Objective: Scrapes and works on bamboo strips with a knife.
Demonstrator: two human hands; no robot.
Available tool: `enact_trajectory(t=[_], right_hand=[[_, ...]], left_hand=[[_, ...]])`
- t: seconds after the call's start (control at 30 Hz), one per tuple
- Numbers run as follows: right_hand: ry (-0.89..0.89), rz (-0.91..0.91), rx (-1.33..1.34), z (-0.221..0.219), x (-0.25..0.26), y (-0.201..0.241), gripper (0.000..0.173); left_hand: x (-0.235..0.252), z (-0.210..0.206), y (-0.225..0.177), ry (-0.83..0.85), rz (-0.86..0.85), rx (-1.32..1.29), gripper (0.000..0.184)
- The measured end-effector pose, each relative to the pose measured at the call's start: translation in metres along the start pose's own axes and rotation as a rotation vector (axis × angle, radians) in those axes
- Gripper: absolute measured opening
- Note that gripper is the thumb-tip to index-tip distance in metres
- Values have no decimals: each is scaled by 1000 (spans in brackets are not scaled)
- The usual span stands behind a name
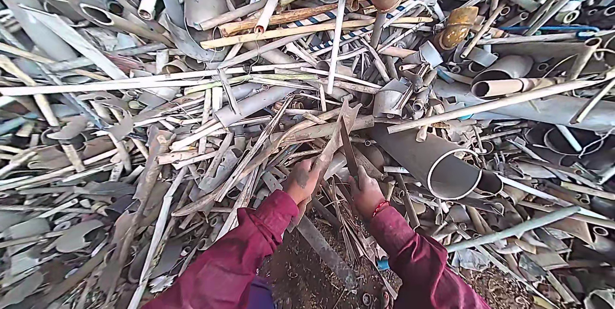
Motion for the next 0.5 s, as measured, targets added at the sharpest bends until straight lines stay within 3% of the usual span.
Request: enact_trajectory(t=[0.07, 0.13, 0.23, 0.3, 0.37, 0.5], right_hand=[[-16, -105, 7, 6, 8, -11, 47], [-167, -203, 150, 20, 16, -31, 44], [-511, -160, 215, 49, 16, -51, 40], [-627, -66, 182, 63, 13, -54, 45], [-516, 33, 155, 63, 21, -59, 43], [128, 119, -56, 36, 27, -54, 47]], left_hand=[[-1, 6, 3, 42, 25, 68, 55], [-3, 6, 1, 144, 36, 203, 54], [-6, 1, -4, 240, 46, 333, 56], [-3, 2, 2, 311, 8, 390, 55], [0, 4, 7, 373, -48, 417, 53], [4, 22, 2, 282, -42, 595, 51]])
Point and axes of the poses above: each hand's wrist, its own x-axis towards the middle knuckle, its own z-axis out of the back of the hand, y = z × x, the point moved 5 cm from there along x, towards the middle knuckle, and after that the axes turned 6 degrees about -x, right-handed, at the moved point
